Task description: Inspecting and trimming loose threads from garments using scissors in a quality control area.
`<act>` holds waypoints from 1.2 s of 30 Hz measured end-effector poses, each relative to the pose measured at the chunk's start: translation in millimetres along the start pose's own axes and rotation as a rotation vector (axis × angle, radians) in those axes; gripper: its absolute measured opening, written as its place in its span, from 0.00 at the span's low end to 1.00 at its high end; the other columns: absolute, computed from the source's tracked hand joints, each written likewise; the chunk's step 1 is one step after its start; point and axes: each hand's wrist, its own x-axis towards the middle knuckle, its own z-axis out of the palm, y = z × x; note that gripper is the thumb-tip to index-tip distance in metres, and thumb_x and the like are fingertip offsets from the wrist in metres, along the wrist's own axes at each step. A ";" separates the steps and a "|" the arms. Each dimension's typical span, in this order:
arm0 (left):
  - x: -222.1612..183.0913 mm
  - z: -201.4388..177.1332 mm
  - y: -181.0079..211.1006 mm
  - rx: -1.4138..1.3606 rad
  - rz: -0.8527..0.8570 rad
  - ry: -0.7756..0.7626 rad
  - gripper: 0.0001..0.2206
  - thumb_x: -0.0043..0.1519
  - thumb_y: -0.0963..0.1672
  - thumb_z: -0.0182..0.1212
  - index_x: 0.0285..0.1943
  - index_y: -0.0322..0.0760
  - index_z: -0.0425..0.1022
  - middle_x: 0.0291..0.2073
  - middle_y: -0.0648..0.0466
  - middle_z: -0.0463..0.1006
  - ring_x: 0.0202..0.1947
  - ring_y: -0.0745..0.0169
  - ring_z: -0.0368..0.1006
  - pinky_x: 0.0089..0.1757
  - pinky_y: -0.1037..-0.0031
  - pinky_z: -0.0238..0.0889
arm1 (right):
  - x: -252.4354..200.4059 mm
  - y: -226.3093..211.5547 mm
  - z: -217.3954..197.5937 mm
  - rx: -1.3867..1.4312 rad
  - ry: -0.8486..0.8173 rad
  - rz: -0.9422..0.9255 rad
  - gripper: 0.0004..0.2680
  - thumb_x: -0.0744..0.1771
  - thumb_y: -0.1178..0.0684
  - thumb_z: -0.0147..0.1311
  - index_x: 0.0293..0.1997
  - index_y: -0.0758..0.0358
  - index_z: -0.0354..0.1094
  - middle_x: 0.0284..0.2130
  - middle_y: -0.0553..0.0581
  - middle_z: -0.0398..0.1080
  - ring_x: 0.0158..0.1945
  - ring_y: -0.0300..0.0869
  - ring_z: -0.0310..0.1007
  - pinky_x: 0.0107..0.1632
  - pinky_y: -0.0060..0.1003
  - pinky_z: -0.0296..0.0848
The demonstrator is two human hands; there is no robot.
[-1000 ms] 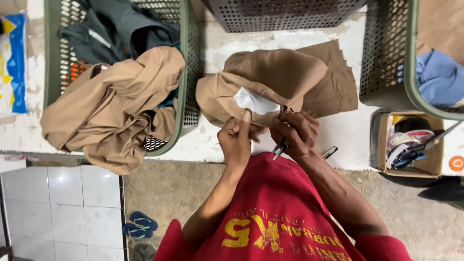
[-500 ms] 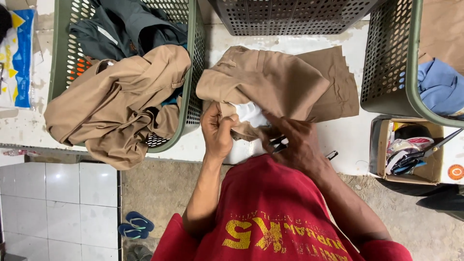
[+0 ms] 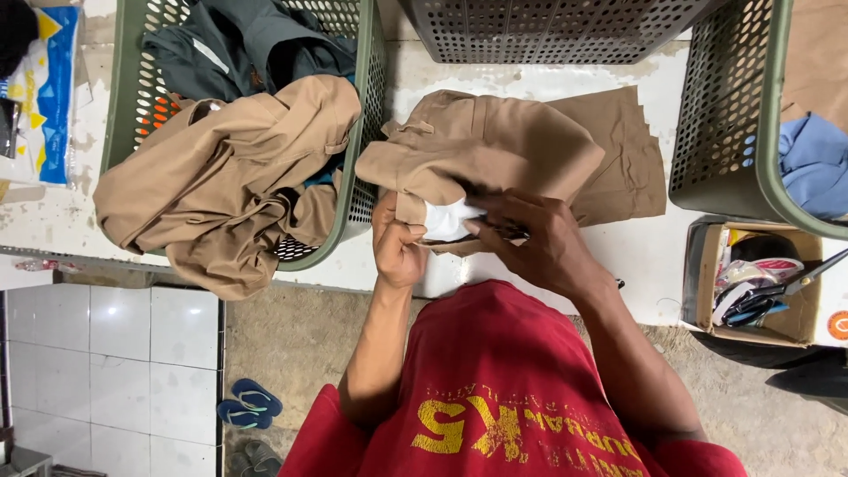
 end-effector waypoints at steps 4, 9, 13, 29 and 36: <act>4.1 2.1 -2.9 -0.104 0.000 0.050 0.16 0.39 0.39 0.48 0.35 0.23 0.72 0.22 0.46 0.68 0.24 0.63 0.66 0.29 0.75 0.66 | -4.4 11.1 2.4 0.032 0.002 0.002 0.03 0.65 0.65 0.59 0.38 0.66 0.78 0.25 0.61 0.71 0.23 0.49 0.69 0.29 0.40 0.68; 4.6 28.1 0.0 -0.177 0.010 0.043 0.15 0.43 0.38 0.49 0.37 0.21 0.72 0.27 0.40 0.73 0.30 0.58 0.70 0.35 0.73 0.68 | 6.3 -1.2 4.4 0.019 0.108 -0.081 0.04 0.65 0.62 0.64 0.36 0.66 0.71 0.34 0.58 0.74 0.29 0.49 0.71 0.30 0.36 0.65; -0.3 34.3 1.3 -0.131 -0.015 0.016 0.07 0.53 0.39 0.49 0.33 0.26 0.70 0.23 0.45 0.69 0.27 0.63 0.66 0.33 0.76 0.63 | 18.7 -3.0 5.6 0.111 0.064 -0.146 0.02 0.66 0.65 0.63 0.40 0.71 0.75 0.36 0.67 0.75 0.37 0.59 0.79 0.37 0.43 0.73; 14.5 63.7 47.1 0.352 -0.007 -0.034 0.17 0.63 0.42 0.57 0.18 0.42 0.61 0.13 0.59 0.58 0.21 0.74 0.53 0.27 0.79 0.50 | 17.7 11.0 -0.3 0.332 0.216 0.184 0.08 0.70 0.61 0.59 0.30 0.68 0.73 0.25 0.58 0.71 0.28 0.32 0.60 0.28 0.27 0.57; 21.8 63.3 46.2 0.444 0.030 -0.029 0.18 0.65 0.43 0.59 0.21 0.40 0.63 0.16 0.58 0.58 0.25 0.72 0.56 0.31 0.76 0.55 | 28.0 1.0 -7.3 0.352 0.190 0.228 0.05 0.70 0.60 0.59 0.37 0.70 0.73 0.21 0.55 0.67 0.23 0.31 0.60 0.28 0.24 0.58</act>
